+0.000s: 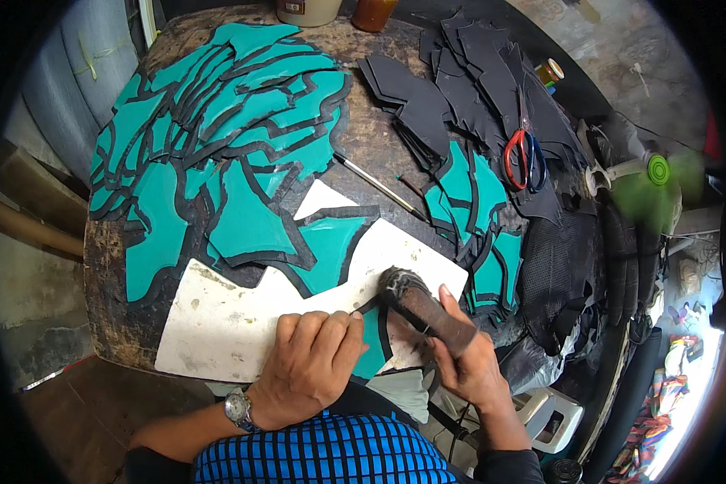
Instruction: The person repeatedly hammers the edges of green rubber pieces with a hammer on a white board. They pick up each piece, position it, strike it, and place it back on the table. The process is repeated for multiple pieces throughout the clip.
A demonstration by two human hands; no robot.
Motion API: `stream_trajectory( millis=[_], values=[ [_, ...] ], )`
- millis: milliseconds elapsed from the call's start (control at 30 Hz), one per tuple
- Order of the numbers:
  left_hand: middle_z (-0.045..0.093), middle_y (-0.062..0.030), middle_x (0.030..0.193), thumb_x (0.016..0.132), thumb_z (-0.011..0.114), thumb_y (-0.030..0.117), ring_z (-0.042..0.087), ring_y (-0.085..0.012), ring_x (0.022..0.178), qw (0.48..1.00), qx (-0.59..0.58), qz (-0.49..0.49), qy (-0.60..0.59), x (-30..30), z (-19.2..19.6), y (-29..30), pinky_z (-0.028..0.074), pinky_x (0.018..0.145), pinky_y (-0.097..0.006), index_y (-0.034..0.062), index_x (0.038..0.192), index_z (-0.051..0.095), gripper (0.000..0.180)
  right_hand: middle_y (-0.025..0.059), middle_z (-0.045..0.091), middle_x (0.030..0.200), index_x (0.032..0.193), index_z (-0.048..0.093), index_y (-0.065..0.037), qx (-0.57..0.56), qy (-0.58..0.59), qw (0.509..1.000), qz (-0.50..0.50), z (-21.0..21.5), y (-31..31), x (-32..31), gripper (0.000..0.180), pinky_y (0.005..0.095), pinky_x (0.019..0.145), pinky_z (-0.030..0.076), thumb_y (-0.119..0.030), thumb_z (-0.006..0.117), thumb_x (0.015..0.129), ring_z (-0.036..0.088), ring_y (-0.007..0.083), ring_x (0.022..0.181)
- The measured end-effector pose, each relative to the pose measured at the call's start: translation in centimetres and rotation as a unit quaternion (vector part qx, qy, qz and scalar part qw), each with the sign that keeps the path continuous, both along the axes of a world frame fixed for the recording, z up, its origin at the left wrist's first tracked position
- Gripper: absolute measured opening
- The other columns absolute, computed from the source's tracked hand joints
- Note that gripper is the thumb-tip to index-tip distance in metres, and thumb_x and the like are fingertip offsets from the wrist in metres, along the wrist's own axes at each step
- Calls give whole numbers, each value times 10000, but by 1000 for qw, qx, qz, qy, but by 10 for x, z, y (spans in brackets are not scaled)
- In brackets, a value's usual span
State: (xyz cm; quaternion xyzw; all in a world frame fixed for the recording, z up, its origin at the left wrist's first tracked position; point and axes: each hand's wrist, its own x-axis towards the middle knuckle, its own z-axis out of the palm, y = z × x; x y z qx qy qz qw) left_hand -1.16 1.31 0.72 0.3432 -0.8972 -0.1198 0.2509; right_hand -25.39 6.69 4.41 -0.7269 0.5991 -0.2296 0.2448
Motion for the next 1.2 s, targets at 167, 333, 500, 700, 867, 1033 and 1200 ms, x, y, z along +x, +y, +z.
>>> stream_trajectory(
  millis=[167, 333, 500, 700, 867, 1033, 1200],
  values=[
    [622, -89, 1061, 866, 742, 193, 576, -202, 926, 1000, 0, -3, 1, 2, 0, 1, 422, 761, -355, -44, 1146, 675, 373, 253, 542, 1446, 1358, 555, 19, -35, -13, 999, 28, -6, 5, 1, 515, 400, 877, 562, 26, 672, 856, 674, 420, 1077],
    [619, -117, 1078, 860, 745, 192, 588, -222, 949, 1000, 11, -4, 5, 6, 1, 6, 447, 766, -360, -55, 1150, 669, 388, 310, 472, 1496, 1419, 482, 20, 53, -10, 998, 25, -3, 2, -4, 561, 424, 1000, 504, 34, 639, 881, 630, 457, 1195],
    [617, -130, 1086, 856, 750, 174, 599, -234, 952, 999, 23, -7, 22, 9, -2, 8, 476, 753, -349, -71, 1116, 677, 365, 284, 538, 1435, 1383, 524, 58, -51, 8, 998, 27, 3, 1, -3, 556, 404, 915, 551, 24, 673, 848, 674, 431, 1107],
    [618, -142, 1082, 866, 743, 172, 608, -249, 949, 999, 19, -15, 34, 10, -3, 6, 489, 758, -350, -68, 1110, 682, 348, 254, 639, 1267, 1433, 485, 58, 8, 39, 998, 58, 6, -1, 1, 710, 394, 790, 586, 25, 713, 762, 705, 408, 970],
    [619, -167, 1094, 854, 762, 173, 615, -277, 948, 997, 40, 2, 71, 10, -7, 9, 521, 769, -374, -20, 914, 640, 236, 196, 671, 1035, 1490, 446, 19, -8, 18, 997, 80, 9, -1, 7, 779, 406, 708, 567, 34, 703, 755, 691, 379, 818],
    [599, -214, 1086, 758, 850, 79, 610, -336, 906, 992, 53, -1, 112, 10, -9, 11, 536, 746, -408, -26, 856, 578, 307, 197, 681, 1038, 1522, 412, -18, -52, 47, 997, 30, 11, 2, 10, 822, 401, 664, 568, 36, 713, 759, 704, 366, 822],
    [581, -239, 1129, 772, 851, 94, 617, -354, 937, 987, 108, 6, 115, 10, -2, 7, 541, 787, -412, -69, 997, 609, 368, 121, 644, 910, 1520, 457, -76, -6, 51, 998, 48, 5, -1, 10, 817, 410, 616, 537, 0, 753, 762, 674, 294, 731]
  ],
)
